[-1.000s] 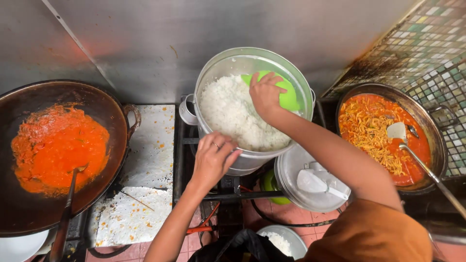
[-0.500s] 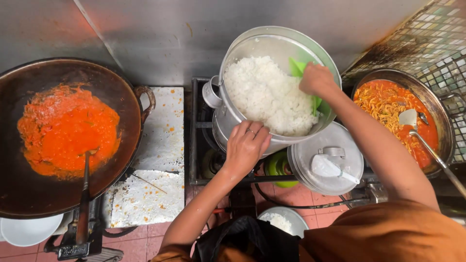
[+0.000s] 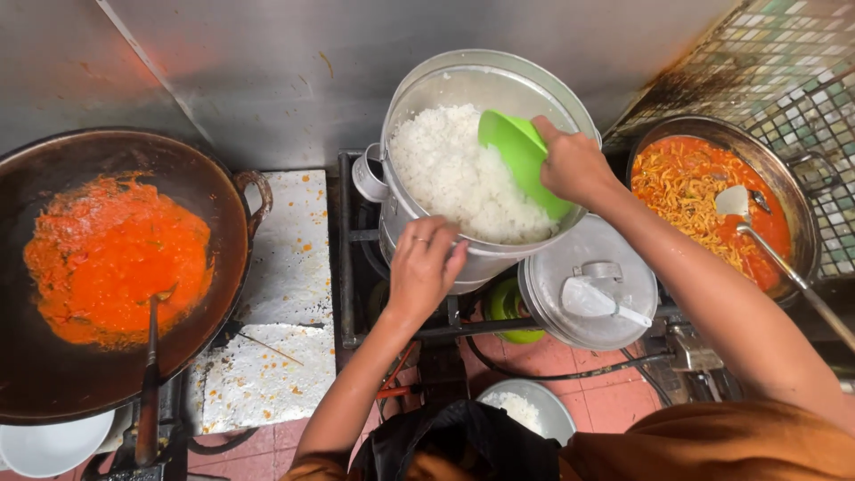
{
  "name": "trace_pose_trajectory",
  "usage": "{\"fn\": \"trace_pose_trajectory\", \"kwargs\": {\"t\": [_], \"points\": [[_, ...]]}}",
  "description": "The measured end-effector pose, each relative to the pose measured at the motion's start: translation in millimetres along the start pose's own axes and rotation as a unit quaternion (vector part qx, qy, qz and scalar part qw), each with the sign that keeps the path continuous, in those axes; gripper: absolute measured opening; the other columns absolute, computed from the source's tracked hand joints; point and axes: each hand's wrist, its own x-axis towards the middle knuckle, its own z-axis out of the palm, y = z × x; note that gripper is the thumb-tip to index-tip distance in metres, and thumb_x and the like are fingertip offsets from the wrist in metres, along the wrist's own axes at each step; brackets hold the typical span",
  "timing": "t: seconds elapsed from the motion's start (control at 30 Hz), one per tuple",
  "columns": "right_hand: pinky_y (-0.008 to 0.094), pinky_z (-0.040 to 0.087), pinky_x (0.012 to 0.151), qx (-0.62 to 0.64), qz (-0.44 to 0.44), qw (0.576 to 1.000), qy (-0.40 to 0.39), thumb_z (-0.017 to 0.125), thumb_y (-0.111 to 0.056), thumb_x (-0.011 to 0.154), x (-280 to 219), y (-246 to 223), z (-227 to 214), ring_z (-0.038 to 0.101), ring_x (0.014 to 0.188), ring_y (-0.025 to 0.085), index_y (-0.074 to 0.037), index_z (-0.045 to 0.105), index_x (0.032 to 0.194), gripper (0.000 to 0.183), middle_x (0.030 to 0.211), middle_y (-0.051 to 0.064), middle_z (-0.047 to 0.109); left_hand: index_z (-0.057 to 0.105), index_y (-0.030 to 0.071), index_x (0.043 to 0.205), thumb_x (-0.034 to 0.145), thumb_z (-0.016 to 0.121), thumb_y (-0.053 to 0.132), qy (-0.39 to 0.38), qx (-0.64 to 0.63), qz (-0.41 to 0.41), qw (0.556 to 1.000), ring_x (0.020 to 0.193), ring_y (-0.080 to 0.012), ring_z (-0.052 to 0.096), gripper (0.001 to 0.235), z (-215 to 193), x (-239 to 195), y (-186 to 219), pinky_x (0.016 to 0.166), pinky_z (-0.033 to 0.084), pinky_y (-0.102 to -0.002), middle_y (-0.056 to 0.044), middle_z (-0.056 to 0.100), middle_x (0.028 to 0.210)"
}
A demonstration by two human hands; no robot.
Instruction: Transferring cooked rice from a large steamer pot into a plastic basin using a scoop.
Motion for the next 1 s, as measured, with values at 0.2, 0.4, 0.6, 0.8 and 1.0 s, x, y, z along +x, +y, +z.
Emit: {"fn": "trace_pose_trajectory", "kwargs": {"t": [0.2,0.4,0.6,0.8,1.0], "points": [[0.047,0.055,0.091,0.185,0.036,0.982,0.011,0.055,-0.001,0.081,9,34,-1,0.072,0.096,0.041,-0.014,0.063,0.135,0.056,0.1,0.028,0.072,0.052,0.0,0.137,0.09,0.082,0.015,0.022,0.023,-0.082,0.996,0.126,-0.041,0.057,0.058,-30,10,-37,0.107,0.049,-0.046,-0.023,0.059,0.133],[0.039,0.056,0.085,0.236,0.037,0.969,-0.055,0.058,-0.003,0.082,54,57,28,0.074,0.092,0.029,-0.011,0.068,0.129,0.049,0.098,0.019,0.076,0.04,-0.008,0.147,0.073,0.093,0.032,-0.057,-0.001,-0.12,0.991,0.138,-0.0466,0.047,0.099,-21,13,-42,0.114,0.041,-0.049,-0.031,0.049,0.147],[0.037,0.057,0.077,0.263,0.009,0.958,-0.111,0.063,-0.006,0.081,104,47,72,0.074,0.082,0.021,-0.01,0.073,0.122,0.042,0.094,0.015,0.078,0.04,-0.012,0.145,0.071,0.094,0.04,-0.052,0.026,-0.116,0.992,0.138,-0.0456,0.048,0.105,-10,6,-50,0.113,0.043,-0.05,-0.032,0.05,0.146],[0.035,0.058,0.073,0.313,0.013,0.932,-0.183,0.063,-0.005,0.08,117,42,107,0.074,0.078,0.02,-0.009,0.071,0.126,0.047,0.094,0.013,0.078,0.044,-0.011,0.14,0.065,0.094,0.043,-0.033,0.033,-0.109,0.993,0.133,-0.0446,0.053,0.105,-7,8,-48,0.111,0.046,-0.049,-0.031,0.054,0.14],[0.035,0.054,0.069,0.355,0.03,0.903,-0.242,0.066,-0.006,0.08,122,31,131,0.067,0.077,0.017,-0.003,0.073,0.121,0.042,0.092,0.01,0.075,0.045,-0.012,0.139,0.066,0.093,0.047,-0.022,0.052,-0.074,0.996,0.128,-0.0451,0.057,0.106,-8,9,-49,0.106,0.05,-0.048,-0.032,0.055,0.138]]}}
